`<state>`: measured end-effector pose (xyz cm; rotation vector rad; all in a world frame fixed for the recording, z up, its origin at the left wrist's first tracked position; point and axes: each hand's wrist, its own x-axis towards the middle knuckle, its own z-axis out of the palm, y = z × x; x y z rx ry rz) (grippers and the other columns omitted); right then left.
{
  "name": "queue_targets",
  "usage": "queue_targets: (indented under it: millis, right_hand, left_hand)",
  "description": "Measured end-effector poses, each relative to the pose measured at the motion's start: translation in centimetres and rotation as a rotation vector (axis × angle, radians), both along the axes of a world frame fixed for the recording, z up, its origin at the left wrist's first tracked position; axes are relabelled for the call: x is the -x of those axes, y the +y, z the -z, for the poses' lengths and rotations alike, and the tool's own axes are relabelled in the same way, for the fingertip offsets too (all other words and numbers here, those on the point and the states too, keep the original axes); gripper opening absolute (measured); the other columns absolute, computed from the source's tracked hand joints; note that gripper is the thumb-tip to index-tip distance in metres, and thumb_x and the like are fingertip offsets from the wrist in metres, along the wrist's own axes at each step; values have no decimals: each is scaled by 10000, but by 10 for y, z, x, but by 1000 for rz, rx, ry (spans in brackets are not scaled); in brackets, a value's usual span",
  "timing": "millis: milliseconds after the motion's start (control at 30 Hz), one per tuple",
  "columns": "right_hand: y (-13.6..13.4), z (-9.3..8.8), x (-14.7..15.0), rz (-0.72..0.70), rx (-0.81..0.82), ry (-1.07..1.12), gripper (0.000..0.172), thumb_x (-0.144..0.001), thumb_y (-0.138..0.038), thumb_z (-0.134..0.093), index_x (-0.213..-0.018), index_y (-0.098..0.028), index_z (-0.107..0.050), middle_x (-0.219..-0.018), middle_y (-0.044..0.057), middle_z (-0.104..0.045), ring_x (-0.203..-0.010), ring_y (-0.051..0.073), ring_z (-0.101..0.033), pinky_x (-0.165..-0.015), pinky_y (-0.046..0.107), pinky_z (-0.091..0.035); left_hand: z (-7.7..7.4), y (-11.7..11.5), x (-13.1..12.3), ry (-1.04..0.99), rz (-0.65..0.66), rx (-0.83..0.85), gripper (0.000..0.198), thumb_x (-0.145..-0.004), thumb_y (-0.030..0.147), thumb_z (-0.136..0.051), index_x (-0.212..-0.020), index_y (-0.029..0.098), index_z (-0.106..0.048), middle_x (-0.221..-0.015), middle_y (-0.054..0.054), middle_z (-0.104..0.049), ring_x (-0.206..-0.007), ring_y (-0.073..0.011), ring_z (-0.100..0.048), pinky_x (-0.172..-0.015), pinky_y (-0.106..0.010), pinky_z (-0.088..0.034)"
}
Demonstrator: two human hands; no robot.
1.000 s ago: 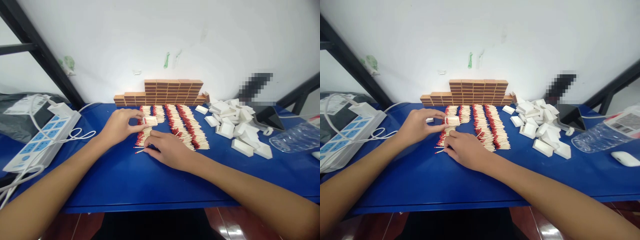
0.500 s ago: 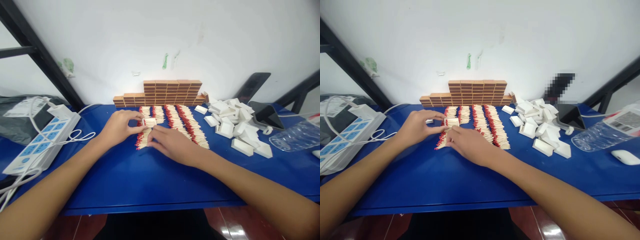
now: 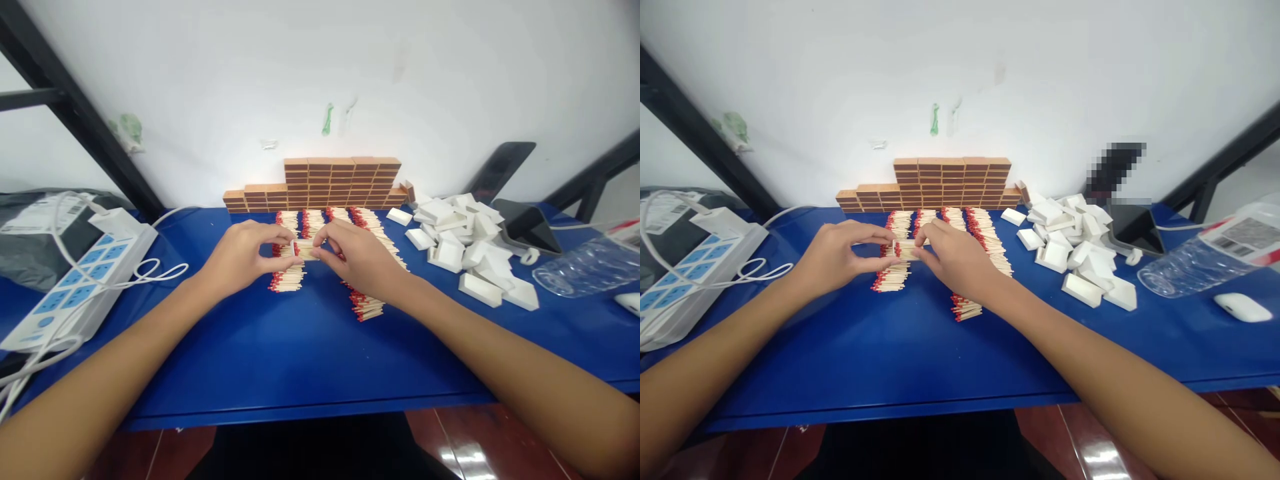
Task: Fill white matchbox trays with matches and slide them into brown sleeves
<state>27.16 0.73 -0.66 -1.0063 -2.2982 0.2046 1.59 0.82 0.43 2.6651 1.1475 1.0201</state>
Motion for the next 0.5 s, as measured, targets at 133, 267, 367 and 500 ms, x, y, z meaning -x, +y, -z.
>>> queue_targets:
  millis: [133,267,367,500]
  right_hand:
    - [-3,-2,2,-28,-58,94,46,-1009,-195,-650,-964,-185,-648,-806,-13,-555,-684,140,-469,-674,286,-355]
    - [-12,5,9,-179,2,51,50,-997,-208,-679,-956,-182,-690,-856,4,-600,-735,138,-537,-692,279,-393]
    - [-19,11,16,-240,137,-28,13,-987,-200,-699,-986,-191,-708,-945,12,-643,-812,139,-601,-729,272,-428]
    - [-25,13,21,-248,222,-82,28,-993,-180,-688,-979,-189,-711,-984,17,-656,-818,136,-620,-742,273,-444]
  left_hand:
    - [-1,3,2,-14,-56,7,332,-900,519,-808,-1037,217,-794,-1013,-33,-844,-907,-236,-798,-811,-313,-564]
    - [-2,6,5,-12,-140,19,302,-884,478,-832,-1027,216,-785,-1017,-20,-843,-946,-248,-795,-824,-317,-553]
    - [-2,6,6,-1,-140,16,289,-888,457,-831,-1038,216,-783,-1033,-17,-843,-951,-249,-793,-842,-329,-548]
    - [-1,6,5,9,-129,5,280,-890,439,-831,-1052,217,-781,-1029,-17,-843,-944,-248,-791,-858,-343,-545]
